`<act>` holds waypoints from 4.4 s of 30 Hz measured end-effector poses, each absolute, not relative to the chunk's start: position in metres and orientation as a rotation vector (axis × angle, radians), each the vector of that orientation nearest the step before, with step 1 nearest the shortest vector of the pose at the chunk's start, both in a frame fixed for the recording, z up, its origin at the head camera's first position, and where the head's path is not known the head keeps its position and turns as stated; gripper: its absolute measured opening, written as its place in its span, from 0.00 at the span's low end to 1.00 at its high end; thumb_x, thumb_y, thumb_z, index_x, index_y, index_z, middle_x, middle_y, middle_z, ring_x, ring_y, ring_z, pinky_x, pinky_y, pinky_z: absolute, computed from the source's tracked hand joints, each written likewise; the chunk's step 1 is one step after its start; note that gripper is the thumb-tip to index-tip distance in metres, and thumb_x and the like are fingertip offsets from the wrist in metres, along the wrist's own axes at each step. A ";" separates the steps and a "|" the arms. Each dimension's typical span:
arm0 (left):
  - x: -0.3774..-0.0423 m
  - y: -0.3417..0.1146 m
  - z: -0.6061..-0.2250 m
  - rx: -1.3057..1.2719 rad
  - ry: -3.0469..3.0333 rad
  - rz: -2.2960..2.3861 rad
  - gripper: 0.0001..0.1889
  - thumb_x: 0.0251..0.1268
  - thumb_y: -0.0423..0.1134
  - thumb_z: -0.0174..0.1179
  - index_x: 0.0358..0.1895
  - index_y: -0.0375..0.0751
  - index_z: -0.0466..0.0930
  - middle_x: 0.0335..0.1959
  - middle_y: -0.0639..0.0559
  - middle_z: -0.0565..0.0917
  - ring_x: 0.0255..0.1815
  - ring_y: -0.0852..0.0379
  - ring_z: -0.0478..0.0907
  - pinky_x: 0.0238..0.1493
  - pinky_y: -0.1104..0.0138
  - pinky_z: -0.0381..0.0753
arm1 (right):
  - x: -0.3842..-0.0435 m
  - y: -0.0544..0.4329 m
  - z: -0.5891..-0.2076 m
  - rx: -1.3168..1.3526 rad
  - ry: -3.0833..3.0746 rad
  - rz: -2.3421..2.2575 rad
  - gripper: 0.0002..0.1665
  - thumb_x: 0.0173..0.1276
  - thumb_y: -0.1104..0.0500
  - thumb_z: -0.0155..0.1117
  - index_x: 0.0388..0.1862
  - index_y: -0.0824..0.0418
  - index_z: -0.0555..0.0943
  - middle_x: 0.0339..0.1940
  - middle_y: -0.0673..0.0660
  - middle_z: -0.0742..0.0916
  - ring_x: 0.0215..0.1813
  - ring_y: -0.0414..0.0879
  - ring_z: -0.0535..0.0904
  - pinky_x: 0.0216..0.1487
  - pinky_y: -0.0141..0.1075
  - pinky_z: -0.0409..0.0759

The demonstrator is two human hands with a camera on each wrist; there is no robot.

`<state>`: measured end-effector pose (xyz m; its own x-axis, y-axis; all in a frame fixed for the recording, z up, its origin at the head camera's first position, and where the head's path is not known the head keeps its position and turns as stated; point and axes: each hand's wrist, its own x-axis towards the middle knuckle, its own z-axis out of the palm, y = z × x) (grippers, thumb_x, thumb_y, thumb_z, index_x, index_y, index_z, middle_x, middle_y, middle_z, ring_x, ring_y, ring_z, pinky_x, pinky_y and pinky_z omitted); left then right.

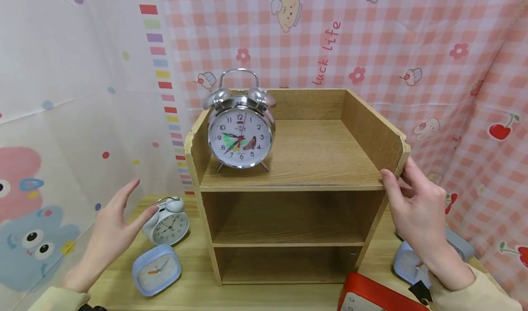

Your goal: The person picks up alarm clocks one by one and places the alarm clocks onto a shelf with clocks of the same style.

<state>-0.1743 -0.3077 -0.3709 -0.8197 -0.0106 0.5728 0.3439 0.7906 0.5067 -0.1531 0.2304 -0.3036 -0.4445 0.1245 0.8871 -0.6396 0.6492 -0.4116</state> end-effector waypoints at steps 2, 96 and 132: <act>-0.177 -0.314 -0.381 -0.212 -2.437 -0.823 0.43 0.71 0.46 0.69 0.83 0.40 0.59 0.78 0.28 0.68 0.75 0.21 0.66 0.66 0.27 0.69 | -0.153 0.231 -0.304 0.411 -1.836 0.925 0.24 0.73 0.65 0.69 0.68 0.61 0.83 0.49 0.24 0.83 0.48 0.12 0.81 0.46 0.09 0.77; -0.234 -0.337 -0.445 -0.142 -2.751 -0.800 0.44 0.66 0.51 0.74 0.75 0.28 0.65 0.60 0.20 0.81 0.54 0.29 0.84 0.47 0.49 0.85 | -0.150 0.230 -0.302 0.409 -1.858 0.888 0.30 0.69 0.73 0.68 0.70 0.63 0.81 0.48 0.73 0.91 0.50 0.09 0.78 0.46 0.09 0.76; -0.229 -0.338 -0.440 -0.122 -2.804 -0.815 0.42 0.65 0.53 0.73 0.71 0.24 0.70 0.56 0.24 0.84 0.49 0.37 0.85 0.40 0.64 0.79 | -0.148 0.229 -0.300 0.404 -1.878 0.872 0.29 0.70 0.72 0.68 0.69 0.65 0.81 0.49 0.74 0.91 0.50 0.08 0.76 0.47 0.09 0.75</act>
